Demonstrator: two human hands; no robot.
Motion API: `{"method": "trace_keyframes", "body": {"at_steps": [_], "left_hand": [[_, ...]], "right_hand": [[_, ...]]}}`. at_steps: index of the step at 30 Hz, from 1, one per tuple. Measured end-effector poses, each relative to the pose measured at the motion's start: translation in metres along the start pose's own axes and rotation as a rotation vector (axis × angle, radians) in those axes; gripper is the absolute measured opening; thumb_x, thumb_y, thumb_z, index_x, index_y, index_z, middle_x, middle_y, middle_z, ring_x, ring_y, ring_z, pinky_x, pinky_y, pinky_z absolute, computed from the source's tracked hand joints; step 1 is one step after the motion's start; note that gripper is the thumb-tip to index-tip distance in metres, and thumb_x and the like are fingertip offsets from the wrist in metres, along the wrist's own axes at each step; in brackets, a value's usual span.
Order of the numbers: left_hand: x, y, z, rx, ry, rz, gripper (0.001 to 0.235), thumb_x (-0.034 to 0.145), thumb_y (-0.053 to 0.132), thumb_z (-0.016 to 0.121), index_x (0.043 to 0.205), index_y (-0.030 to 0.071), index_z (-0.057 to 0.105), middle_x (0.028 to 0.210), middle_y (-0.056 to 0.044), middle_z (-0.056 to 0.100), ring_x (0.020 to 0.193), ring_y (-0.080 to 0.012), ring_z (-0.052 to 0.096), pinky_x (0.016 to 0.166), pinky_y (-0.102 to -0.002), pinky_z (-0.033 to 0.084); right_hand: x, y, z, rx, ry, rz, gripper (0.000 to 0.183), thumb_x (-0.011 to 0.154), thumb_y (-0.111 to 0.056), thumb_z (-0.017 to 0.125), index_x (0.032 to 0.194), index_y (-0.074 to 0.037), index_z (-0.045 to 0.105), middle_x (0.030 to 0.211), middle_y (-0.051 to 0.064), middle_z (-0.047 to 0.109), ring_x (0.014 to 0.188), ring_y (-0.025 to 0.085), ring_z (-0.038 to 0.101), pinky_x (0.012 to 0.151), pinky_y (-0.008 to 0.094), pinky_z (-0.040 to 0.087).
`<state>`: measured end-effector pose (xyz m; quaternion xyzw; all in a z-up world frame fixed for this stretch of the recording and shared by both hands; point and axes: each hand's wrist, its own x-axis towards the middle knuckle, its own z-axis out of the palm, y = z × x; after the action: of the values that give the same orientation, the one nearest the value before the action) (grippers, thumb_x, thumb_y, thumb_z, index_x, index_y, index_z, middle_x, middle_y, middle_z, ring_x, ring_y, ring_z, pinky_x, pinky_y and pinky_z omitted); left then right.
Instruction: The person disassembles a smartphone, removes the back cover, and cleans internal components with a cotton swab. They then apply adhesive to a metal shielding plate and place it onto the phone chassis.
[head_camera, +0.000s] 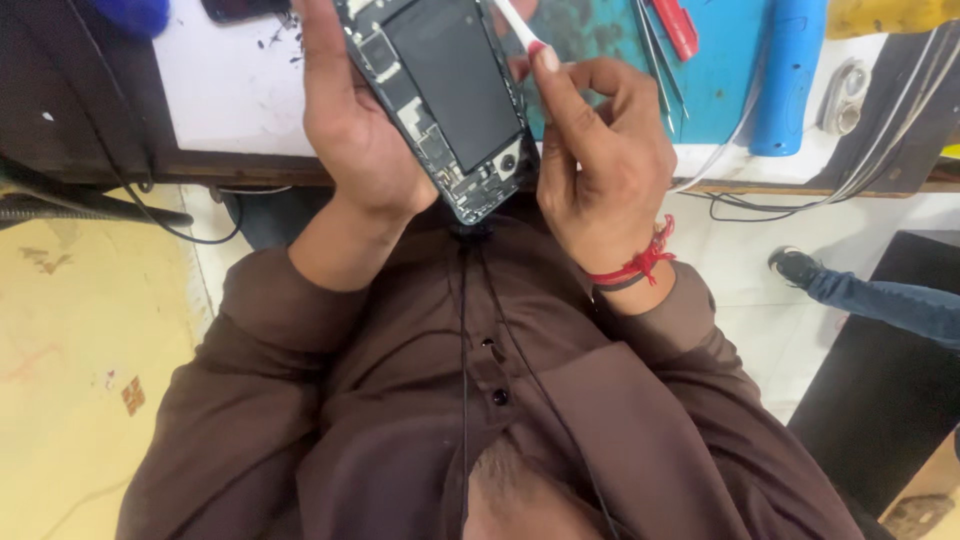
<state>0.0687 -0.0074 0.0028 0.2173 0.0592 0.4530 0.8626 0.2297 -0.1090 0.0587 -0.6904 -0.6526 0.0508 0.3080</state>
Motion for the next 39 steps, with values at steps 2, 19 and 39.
{"method": "trace_keyframes", "body": {"at_steps": [2, 19, 39], "left_hand": [[0.0, 0.003, 0.002, -0.018, 0.001, -0.014, 0.075, 0.12, 0.061, 0.024, 0.131, -0.003, 0.062, 0.12, -0.015, 0.067, 0.111, -0.0238, 0.065, 0.101, -0.04, 0.051], [-0.005, -0.01, 0.001, 0.07, 0.009, 0.089, 0.075, 0.116, 0.067, 0.024, 0.134, 0.001, 0.057, 0.125, -0.013, 0.064, 0.115, -0.0206, 0.064, 0.107, -0.039, 0.053], [0.004, 0.0, 0.009, -0.024, 0.088, 0.117, 0.064, 0.113, 0.056, 0.027, 0.126, 0.004, 0.061, 0.113, -0.011, 0.07, 0.105, -0.0226, 0.072, 0.104, -0.045, 0.057]], "right_hand": [[0.01, -0.003, 0.0, 0.023, 0.011, -0.005, 0.043, 0.106, 0.011, 0.068, 0.141, -0.015, 0.063, 0.118, 0.009, 0.065, 0.099, 0.022, 0.065, 0.084, 0.031, 0.054], [0.012, -0.029, -0.007, 0.111, -0.05, 0.02, 0.05, 0.099, 0.011, 0.063, 0.143, -0.013, 0.065, 0.116, 0.011, 0.068, 0.099, 0.023, 0.064, 0.086, 0.029, 0.053], [-0.002, -0.035, -0.018, 0.211, -0.19, -0.07, 0.043, 0.103, 0.007, 0.067, 0.141, -0.013, 0.064, 0.116, 0.009, 0.065, 0.084, 0.021, 0.065, 0.073, 0.029, 0.052]]}}
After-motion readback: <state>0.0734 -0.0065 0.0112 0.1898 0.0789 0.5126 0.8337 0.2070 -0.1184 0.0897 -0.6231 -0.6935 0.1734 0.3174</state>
